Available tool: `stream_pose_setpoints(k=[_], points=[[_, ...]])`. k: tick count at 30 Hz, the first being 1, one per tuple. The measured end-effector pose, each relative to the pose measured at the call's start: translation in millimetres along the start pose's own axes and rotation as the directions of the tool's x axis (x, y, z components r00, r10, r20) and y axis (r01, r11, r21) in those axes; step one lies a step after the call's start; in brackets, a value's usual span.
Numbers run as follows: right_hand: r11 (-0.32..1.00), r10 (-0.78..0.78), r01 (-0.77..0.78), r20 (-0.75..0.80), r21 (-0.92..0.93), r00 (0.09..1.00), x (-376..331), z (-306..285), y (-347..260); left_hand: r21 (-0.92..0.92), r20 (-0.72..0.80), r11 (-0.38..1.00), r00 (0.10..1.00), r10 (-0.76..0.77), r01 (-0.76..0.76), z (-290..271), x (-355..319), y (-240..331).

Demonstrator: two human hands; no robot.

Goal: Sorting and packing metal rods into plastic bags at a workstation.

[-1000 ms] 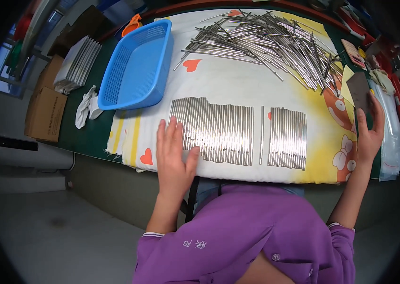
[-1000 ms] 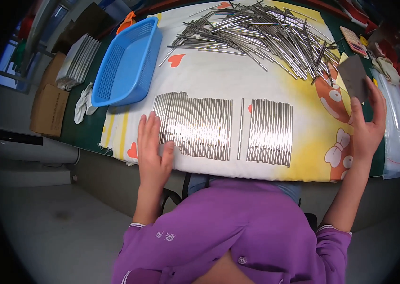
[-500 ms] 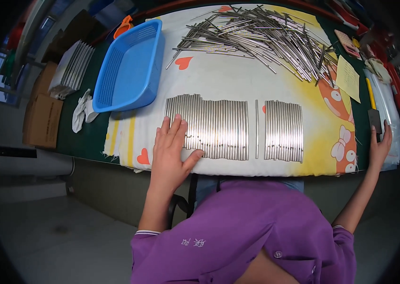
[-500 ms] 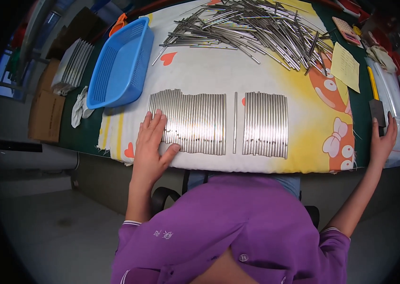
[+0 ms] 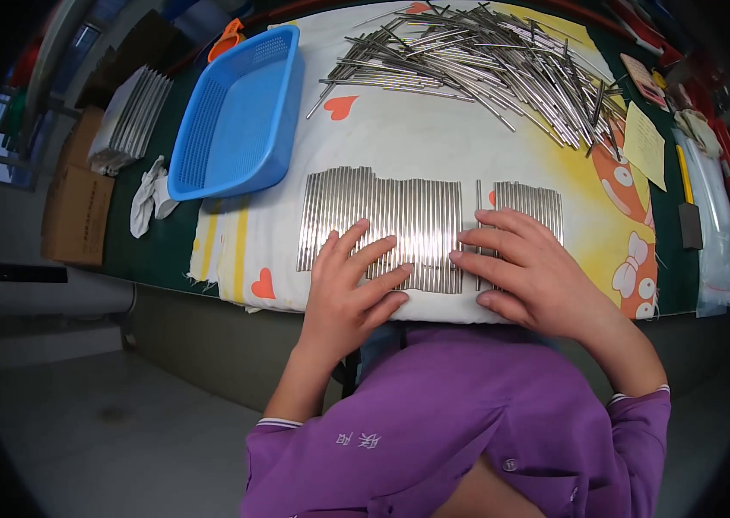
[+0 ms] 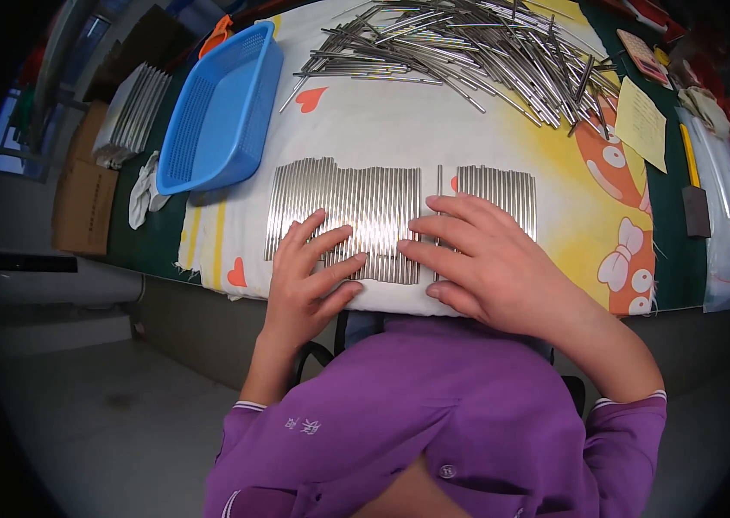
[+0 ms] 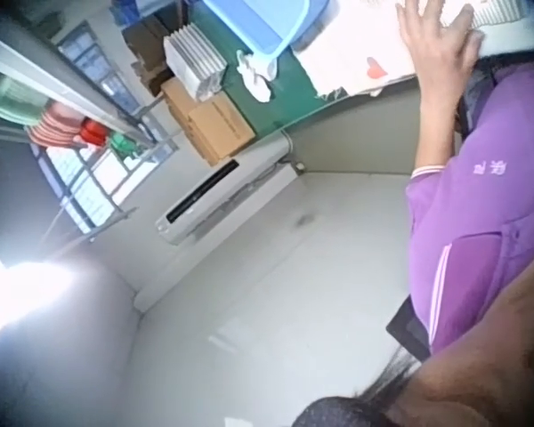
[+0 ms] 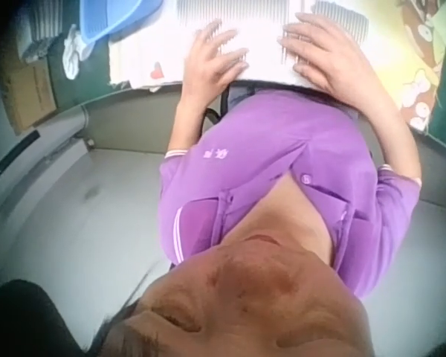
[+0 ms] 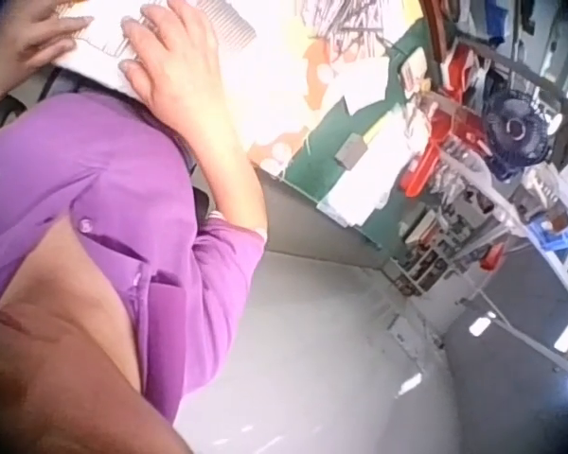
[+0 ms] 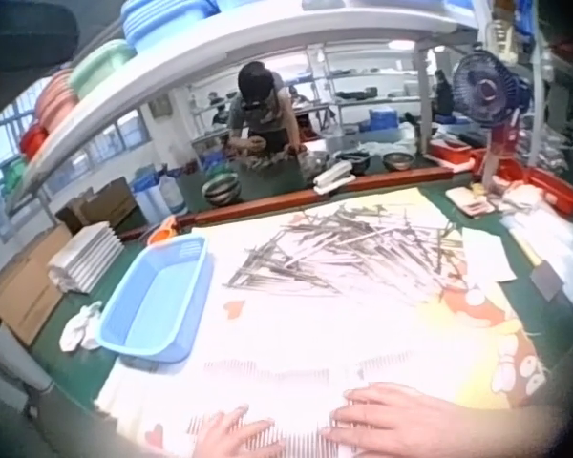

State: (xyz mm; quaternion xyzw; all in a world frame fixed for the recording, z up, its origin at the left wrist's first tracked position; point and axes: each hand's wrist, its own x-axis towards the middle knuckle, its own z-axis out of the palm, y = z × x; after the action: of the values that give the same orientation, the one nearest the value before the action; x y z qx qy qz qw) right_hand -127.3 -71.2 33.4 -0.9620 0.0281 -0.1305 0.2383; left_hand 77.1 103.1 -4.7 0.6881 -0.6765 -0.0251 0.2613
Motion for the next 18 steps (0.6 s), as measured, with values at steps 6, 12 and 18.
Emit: stream_pose_setpoints(k=[6, 12, 18], points=[[0.996, -0.074, 0.071, -0.053, -0.049, 0.996, 45, 20, 22, -0.012, -0.048, 1.0, 0.999, -0.009, 0.008, 8, 1, 0], [0.999, 0.03, -0.026, -0.116, 0.04, 0.993, 65, 24, 28, -0.025, -0.063, 1.0, 0.998, -0.01, 0.008, 8, 0, -1], [0.987, 0.162, -0.163, -0.181, 0.009, 0.97, 85, 34, 38, -0.044, -0.054, 0.999, 0.998, -0.023, 0.021, 6, 1, 0]])
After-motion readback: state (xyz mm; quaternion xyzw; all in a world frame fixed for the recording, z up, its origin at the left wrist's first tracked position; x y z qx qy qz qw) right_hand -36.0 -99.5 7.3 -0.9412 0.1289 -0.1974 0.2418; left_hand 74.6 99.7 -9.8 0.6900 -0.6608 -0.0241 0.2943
